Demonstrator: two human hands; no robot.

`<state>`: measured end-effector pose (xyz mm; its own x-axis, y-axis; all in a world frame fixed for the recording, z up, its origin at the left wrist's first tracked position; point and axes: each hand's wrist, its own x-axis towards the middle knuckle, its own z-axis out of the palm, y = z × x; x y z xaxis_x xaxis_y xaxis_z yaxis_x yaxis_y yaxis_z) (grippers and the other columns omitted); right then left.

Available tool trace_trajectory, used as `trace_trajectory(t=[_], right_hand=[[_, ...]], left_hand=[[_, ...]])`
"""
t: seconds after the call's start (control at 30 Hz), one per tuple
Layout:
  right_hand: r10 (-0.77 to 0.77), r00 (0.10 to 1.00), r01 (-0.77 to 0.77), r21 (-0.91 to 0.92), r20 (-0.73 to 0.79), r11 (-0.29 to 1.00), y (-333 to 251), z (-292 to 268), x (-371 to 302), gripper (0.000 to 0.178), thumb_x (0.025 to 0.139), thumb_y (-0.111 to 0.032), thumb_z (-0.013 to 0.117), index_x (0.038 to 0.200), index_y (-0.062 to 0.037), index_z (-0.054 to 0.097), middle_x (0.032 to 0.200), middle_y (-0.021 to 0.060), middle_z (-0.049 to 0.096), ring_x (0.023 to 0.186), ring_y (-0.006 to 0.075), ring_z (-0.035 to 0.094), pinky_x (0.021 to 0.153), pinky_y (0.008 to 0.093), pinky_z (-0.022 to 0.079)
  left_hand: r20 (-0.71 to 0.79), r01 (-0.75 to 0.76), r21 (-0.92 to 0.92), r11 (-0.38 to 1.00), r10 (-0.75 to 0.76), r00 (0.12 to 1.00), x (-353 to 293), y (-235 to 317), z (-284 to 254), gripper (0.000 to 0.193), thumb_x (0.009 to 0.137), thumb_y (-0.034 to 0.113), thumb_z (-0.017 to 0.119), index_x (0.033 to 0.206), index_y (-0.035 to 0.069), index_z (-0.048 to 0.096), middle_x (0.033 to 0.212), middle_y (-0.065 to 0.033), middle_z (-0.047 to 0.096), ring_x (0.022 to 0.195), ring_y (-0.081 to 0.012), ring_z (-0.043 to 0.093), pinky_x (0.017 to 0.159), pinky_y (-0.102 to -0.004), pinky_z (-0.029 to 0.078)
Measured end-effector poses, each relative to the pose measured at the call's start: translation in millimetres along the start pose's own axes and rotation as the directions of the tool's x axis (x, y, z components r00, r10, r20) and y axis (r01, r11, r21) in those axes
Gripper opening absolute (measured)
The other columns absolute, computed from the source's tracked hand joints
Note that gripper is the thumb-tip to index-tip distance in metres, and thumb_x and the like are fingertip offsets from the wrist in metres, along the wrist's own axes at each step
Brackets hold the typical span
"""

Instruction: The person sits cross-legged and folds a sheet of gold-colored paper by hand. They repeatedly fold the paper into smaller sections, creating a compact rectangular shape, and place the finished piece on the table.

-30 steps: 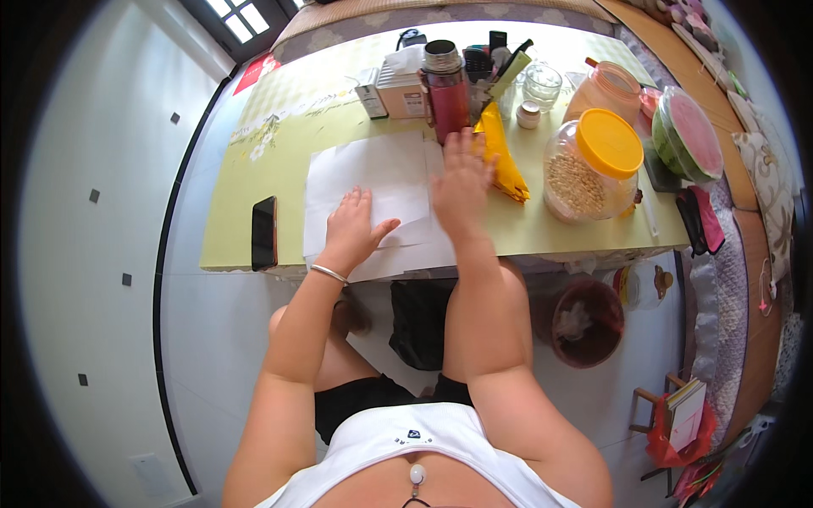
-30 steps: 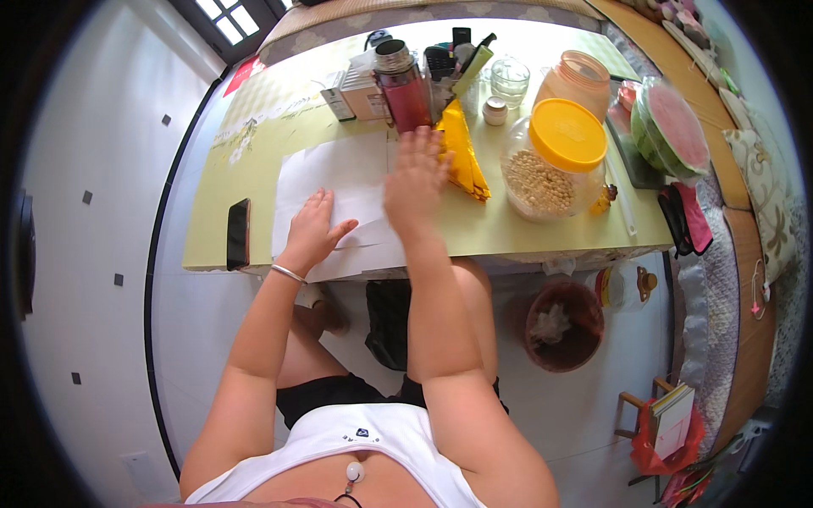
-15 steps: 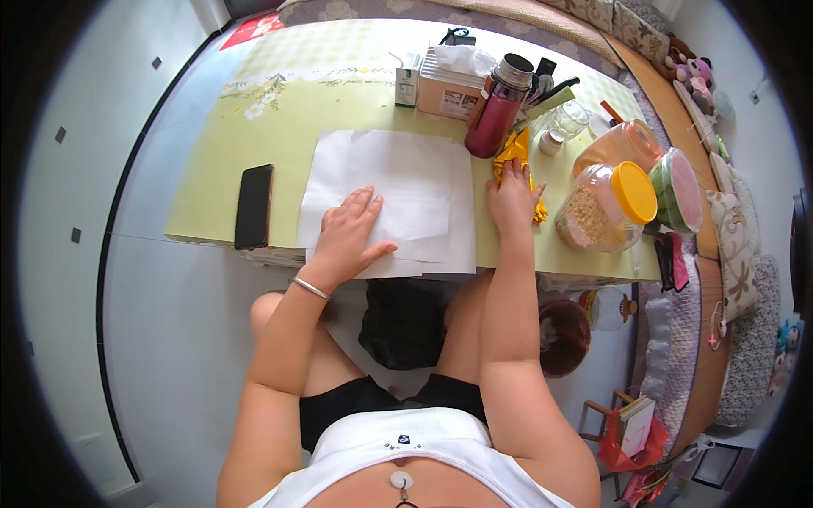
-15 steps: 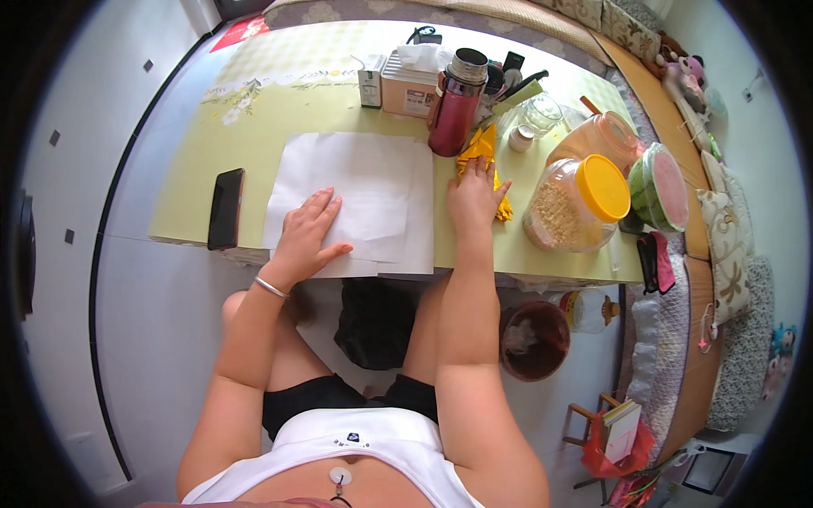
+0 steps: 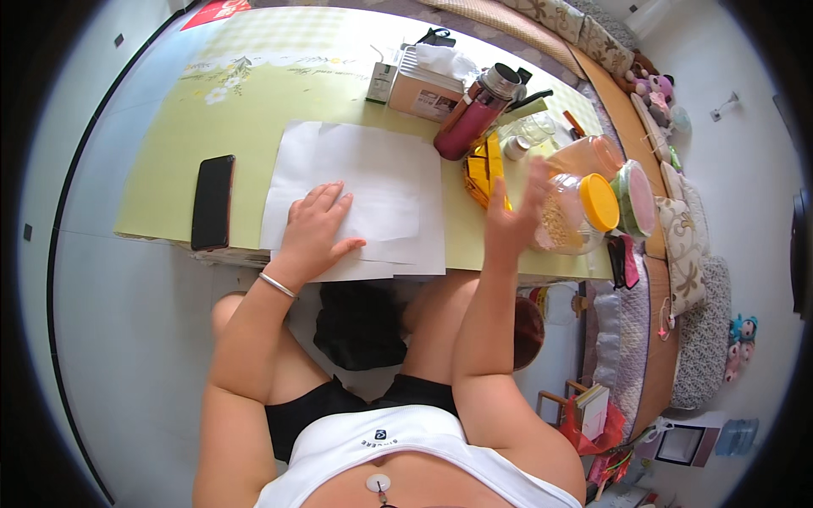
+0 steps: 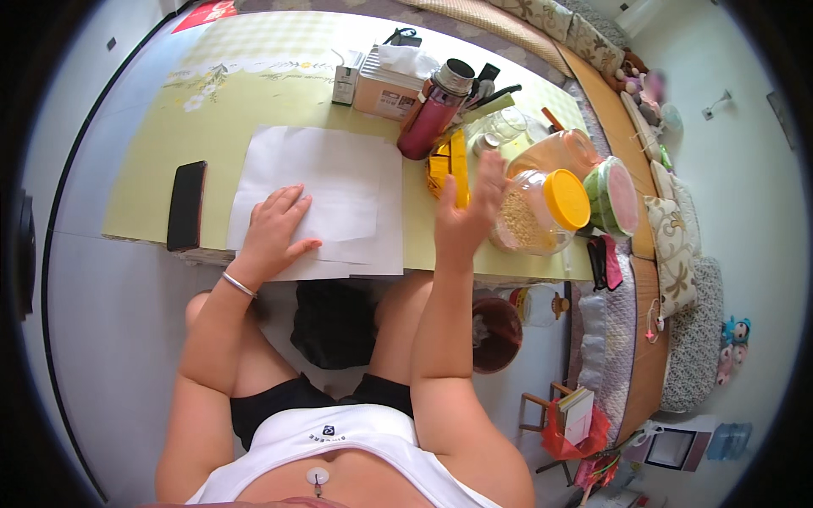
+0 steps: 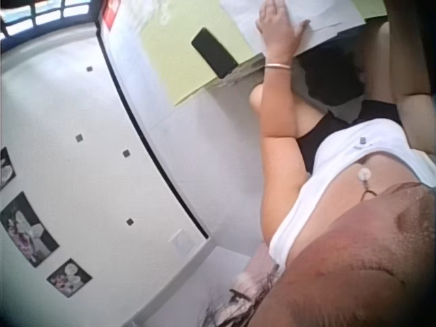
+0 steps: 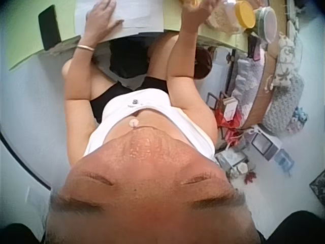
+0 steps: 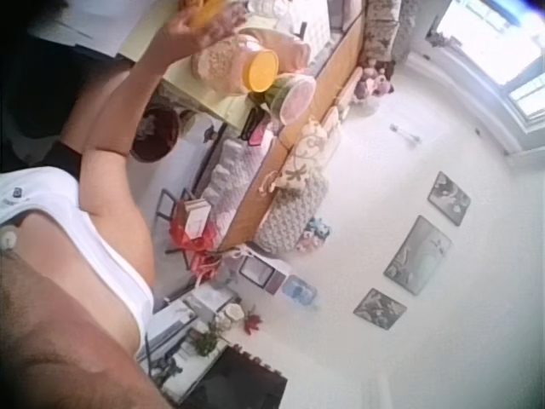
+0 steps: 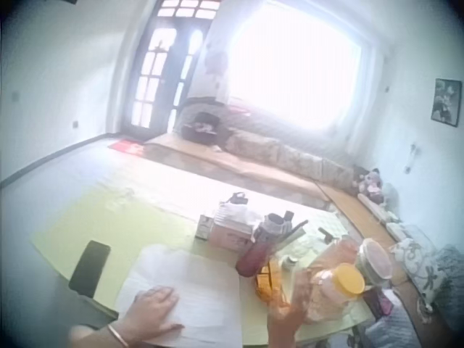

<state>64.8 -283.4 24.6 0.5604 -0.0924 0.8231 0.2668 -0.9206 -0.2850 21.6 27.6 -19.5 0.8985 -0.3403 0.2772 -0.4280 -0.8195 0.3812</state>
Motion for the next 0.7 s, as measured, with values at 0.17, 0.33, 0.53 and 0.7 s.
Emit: trace_trajectory(t=[0.17,0.33,0.53,0.7], right_hand=[[-0.011,0.989,-0.048,-0.401,-0.145,0.915,31,-88,59,0.073,0.085,-0.039,0.078,0.142,-0.0006,0.053,0.146,0.0269,0.051,0.138,0.0428,0.046,0.116,0.0499,0.035],[0.347,0.857,-0.226,-0.328,0.382,0.917,131,-137,89,0.101,0.075,-0.061,0.081,0.148,0.0004,0.047,0.145,0.0337,0.046,0.135,0.0441,0.048,0.113,0.0454,0.038],[0.377,0.821,-0.251,-0.321,0.43,0.913,131,-111,92,0.095,0.073,-0.055,0.083,0.143,0.0017,0.054,0.136,0.0295,0.056,0.125,0.0382,0.057,0.107,0.0424,0.044],[0.28,0.912,-0.266,-0.09,0.301,0.96,103,-125,131,0.092,0.069,-0.054,0.087,0.138,0.0004,0.06,0.129,0.027,0.06,0.116,0.0355,0.062,0.102,0.0413,0.047]], left_hand=[[-0.043,-0.004,0.012,1.0,0.005,0.999,-5,-8,2,0.071,0.084,0.05,0.074,0.135,0.003,0.058,0.148,-0.017,0.05,0.141,-0.0314,0.041,0.11,-0.047,0.034],[-0.057,-0.032,-0.048,0.998,0.029,0.998,3,1,11,0.07,0.084,0.046,0.075,0.135,0.003,0.058,0.148,-0.0167,0.05,0.141,-0.0317,0.04,0.111,-0.047,0.033],[-0.05,0.032,-0.065,0.997,-0.035,0.998,-4,-6,11,0.069,0.084,0.044,0.076,0.137,0.004,0.057,0.15,-0.0158,0.048,0.143,-0.0318,0.039,0.113,-0.0467,0.031],[-0.071,0.021,-0.07,0.997,-0.026,0.997,-6,-11,21,0.07,0.084,0.046,0.075,0.138,0.005,0.057,0.153,-0.0151,0.046,0.146,-0.0304,0.036,0.115,-0.0483,0.029]])
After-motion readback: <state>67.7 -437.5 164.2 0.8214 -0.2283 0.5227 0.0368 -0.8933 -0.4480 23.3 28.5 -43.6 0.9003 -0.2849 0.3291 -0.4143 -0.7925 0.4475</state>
